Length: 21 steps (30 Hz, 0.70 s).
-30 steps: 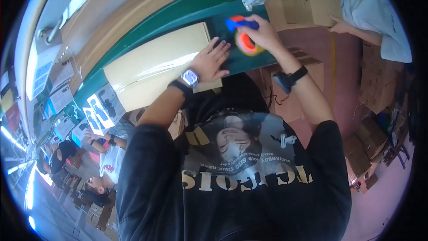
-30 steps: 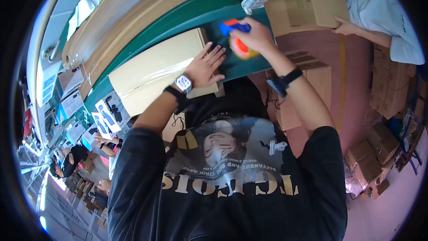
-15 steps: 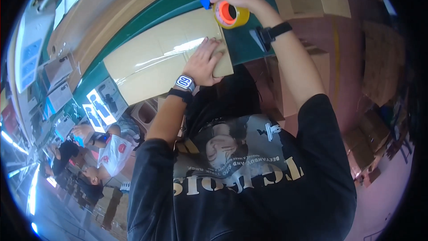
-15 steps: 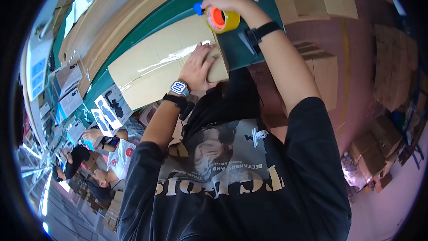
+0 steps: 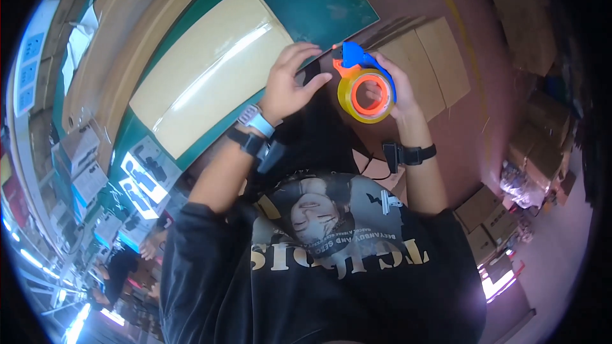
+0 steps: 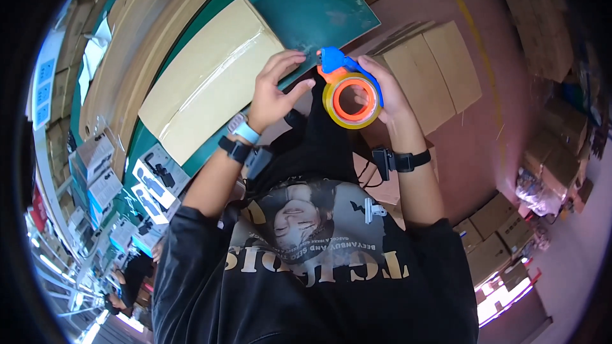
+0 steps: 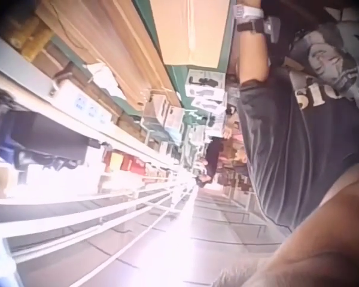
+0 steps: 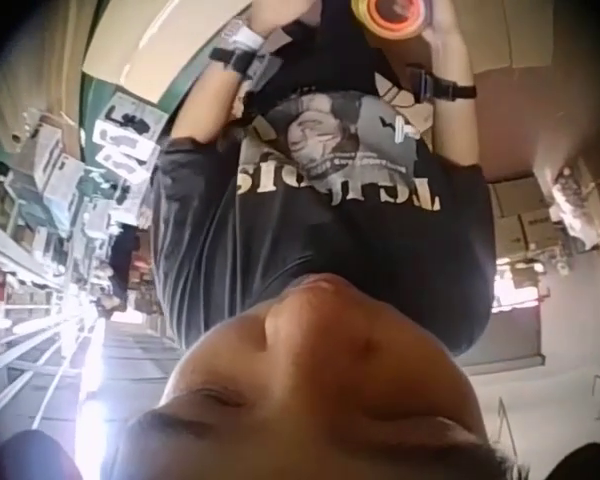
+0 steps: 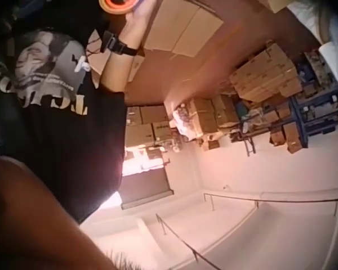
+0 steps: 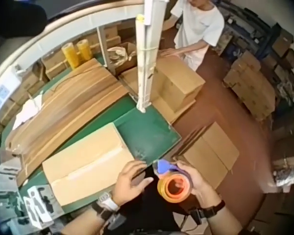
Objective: The person places boxes into a cardboard carton, closes the flaps, and seals the seams with a tape dispenser before repeating the process with a second carton.
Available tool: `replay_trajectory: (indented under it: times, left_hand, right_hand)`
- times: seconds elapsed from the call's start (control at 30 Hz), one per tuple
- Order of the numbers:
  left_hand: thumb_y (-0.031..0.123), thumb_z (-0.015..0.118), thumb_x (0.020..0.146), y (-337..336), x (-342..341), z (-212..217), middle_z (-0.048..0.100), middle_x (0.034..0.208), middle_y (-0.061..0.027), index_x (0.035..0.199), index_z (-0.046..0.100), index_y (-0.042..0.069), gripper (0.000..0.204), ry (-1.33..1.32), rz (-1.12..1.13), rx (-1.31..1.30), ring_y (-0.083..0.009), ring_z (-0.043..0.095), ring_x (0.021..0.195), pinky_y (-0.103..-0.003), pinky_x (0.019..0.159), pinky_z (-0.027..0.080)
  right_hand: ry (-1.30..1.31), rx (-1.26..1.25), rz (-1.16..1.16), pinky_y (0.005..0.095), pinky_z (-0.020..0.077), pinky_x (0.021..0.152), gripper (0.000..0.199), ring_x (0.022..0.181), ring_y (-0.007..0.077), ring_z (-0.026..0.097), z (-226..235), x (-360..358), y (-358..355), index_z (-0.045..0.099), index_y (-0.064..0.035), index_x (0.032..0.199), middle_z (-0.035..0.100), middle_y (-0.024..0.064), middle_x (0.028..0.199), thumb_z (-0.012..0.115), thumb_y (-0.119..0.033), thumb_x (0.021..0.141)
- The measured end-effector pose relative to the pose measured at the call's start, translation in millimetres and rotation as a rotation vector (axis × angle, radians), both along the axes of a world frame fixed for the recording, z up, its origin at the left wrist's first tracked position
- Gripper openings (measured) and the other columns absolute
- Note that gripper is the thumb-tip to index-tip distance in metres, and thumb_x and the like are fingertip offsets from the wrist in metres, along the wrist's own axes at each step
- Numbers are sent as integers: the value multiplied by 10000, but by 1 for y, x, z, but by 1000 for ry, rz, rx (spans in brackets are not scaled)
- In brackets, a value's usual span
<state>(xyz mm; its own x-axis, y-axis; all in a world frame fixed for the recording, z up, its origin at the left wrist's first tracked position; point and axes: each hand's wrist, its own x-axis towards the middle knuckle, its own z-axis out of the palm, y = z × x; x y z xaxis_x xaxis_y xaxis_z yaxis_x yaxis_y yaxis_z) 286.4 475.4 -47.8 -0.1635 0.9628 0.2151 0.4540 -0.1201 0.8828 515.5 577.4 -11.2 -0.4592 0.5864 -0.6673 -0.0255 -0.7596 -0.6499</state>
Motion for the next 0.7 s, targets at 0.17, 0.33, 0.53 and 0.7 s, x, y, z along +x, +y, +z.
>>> replay_trajectory:
  times: [0.17,0.33,0.53,0.7]
  left_hand:
    - [78,832,799,-6,20,46,690,1056,-160,1058,710,10,294,-37,163,120,-311,694,966,-359,855,565]
    - [57,846,770,-14,7,61,687,1063,-157,1055,714,9,318,-11,213,183,-304,696,954,-352,827,571]
    - [46,846,769,-17,-13,78,695,1023,-140,1019,730,7,279,-2,196,218,-273,690,932,-352,818,559]
    - [41,841,775,-20,-16,84,696,994,-128,985,739,6,237,-32,249,196,-243,684,904,-336,808,551]
  right_hand:
    - [328,-227,-99,198,406,420,318,453,74,495,9,-12,-23,620,-60,1052,600,37,688,539,-367,1030]
    - [558,-283,43,196,475,471,349,505,79,553,9,-26,-22,609,-42,1152,686,77,890,487,-352,1048]
    - [469,-285,50,203,398,432,278,450,83,463,25,-53,-11,572,-86,1113,547,33,649,497,-344,1046]
    - [483,-242,110,199,393,435,257,461,81,465,33,-62,-8,567,-92,1112,549,37,664,493,-329,1046]
